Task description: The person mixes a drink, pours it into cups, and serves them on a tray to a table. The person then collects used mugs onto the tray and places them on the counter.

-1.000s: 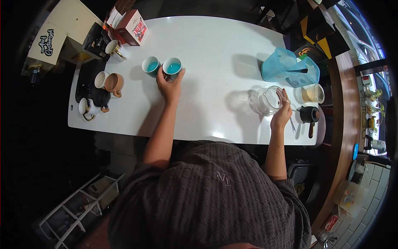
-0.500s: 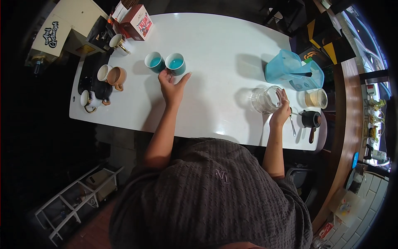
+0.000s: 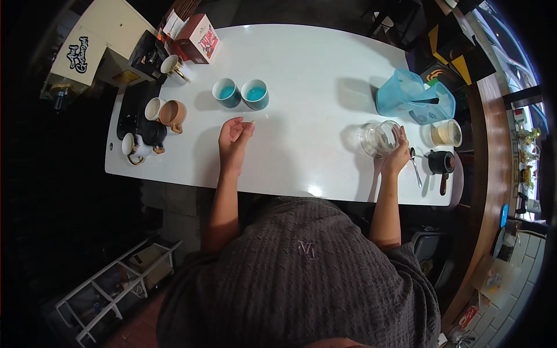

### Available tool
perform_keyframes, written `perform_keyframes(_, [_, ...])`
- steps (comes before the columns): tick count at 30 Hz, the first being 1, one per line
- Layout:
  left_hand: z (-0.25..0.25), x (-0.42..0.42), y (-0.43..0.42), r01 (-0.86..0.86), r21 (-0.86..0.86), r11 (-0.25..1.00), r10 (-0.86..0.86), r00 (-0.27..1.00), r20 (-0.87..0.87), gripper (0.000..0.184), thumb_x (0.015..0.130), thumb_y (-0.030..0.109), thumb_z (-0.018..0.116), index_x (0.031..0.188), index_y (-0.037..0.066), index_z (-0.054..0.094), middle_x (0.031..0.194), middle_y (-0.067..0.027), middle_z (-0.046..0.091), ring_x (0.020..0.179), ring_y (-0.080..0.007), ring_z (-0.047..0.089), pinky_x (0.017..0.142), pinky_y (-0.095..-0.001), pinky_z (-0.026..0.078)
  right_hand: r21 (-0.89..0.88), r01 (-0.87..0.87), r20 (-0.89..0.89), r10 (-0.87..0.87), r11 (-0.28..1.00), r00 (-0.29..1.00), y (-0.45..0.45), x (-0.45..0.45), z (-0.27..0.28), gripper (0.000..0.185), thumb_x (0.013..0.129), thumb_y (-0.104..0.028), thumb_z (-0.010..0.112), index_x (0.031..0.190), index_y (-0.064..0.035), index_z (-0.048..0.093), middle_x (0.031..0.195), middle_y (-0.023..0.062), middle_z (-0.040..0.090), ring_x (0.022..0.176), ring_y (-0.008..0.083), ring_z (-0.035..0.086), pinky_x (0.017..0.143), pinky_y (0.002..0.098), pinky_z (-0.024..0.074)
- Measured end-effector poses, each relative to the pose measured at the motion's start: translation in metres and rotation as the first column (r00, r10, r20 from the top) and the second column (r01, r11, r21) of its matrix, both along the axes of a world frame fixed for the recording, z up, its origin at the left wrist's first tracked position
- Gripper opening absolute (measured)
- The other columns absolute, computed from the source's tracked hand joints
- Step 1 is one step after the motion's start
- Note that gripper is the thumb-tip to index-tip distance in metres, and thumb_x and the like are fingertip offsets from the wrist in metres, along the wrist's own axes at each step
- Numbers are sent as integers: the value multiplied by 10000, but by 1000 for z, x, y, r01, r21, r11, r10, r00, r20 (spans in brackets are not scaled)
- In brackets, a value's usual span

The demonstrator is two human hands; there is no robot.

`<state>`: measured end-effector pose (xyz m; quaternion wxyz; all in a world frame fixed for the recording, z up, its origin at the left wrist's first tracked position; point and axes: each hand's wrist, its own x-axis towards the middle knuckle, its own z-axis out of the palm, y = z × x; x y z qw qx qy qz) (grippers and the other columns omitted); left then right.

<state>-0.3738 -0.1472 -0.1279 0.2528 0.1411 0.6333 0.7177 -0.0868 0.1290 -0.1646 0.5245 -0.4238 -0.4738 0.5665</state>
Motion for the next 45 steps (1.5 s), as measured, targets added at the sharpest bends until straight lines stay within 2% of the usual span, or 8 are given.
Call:
perform_keyframes(13, [6, -33, -46, 106, -47, 993, -104, 993, 53, 316, 939, 254, 606, 1147, 27, 535, 1055, -95, 618, 959, -177, 610, 837, -303, 467, 63, 131, 18, -133, 989, 991, -18, -13, -5, 593, 1036, -415, 337, 1347, 74, 464, 1321, 168, 545, 1233, 236, 508, 1028, 341, 411])
perform_keyframes(19, [9, -52, -68, 78, -16, 997, -76, 994, 76, 336, 902, 295, 658, 1086, 35, 551, 984, -53, 633, 916, -146, 612, 802, -280, 463, 159, 321, 92, -338, 934, 937, -36, -29, -1, 695, 1017, -507, 309, 1322, 94, 478, 1349, 197, 510, 1237, 273, 503, 1037, 352, 398])
perform_keyframes(23, [12, -68, -82, 73, -11, 997, -72, 995, 71, 349, 904, 310, 653, 1094, 34, 555, 992, -59, 636, 918, -151, 616, 801, -277, 463, 300, 387, 291, -470, 872, 834, -42, -31, -11, 700, 1021, -505, 278, 1329, 95, 465, 1355, 214, 507, 1260, 290, 491, 1052, 357, 384])
perform_keyframes(27, [13, -81, -90, 78, -17, 997, -76, 994, 78, 367, 909, 325, 643, 1108, 30, 553, 1006, -69, 640, 919, -154, 619, 798, -277, 464, 225, 463, 175, -503, 857, 847, -58, -49, 0, 661, 1028, -463, 297, 1345, 99, 441, 1374, 234, 486, 1272, 307, 482, 1049, 342, 383])
perform_keyframes(31, [9, -91, -92, 97, -18, 995, -95, 991, 91, 372, 911, 331, 639, 1111, 29, 553, 1015, -75, 639, 926, -156, 618, 798, -275, 464, 317, 498, 279, -582, 807, 764, -59, -52, 0, 648, 1028, -449, 311, 1342, 103, 442, 1361, 244, 494, 1269, 324, 483, 1033, 341, 397])
perform_keyframes(37, [13, -96, -86, 133, 1, 991, -133, 986, 97, 387, 912, 345, 634, 1119, 29, 549, 1034, -84, 637, 938, -158, 613, 815, -277, 458, 181, 631, 313, -653, 754, 690, -89, -77, 15, 614, 976, -392, 516, 1351, 88, 435, 1378, 244, 473, 1276, 323, 470, 1014, 351, 423])
perform_keyframes(40, [13, -98, -84, 148, 5, 989, -148, 984, 99, 393, 911, 354, 633, 1121, 32, 548, 1039, -85, 637, 939, -156, 612, 821, -279, 455, 320, 626, 280, -702, 711, 655, -100, -84, -2, 587, 880, -198, 698, 1326, 83, 439, 1376, 218, 433, 1175, 303, 541, 950, 357, 483])
perform_keyframes(45, [12, -98, -87, 174, -14, 985, -172, 981, 93, 347, 945, 318, 582, 1151, 40, 546, 1056, -79, 621, 960, -167, 611, 829, -289, 454, 293, 636, 294, -700, 714, 650, -88, -65, -18, 511, 896, -204, 679, 1290, 61, 491, 1283, 199, 515, 1127, 258, 555, 904, 330, 493])
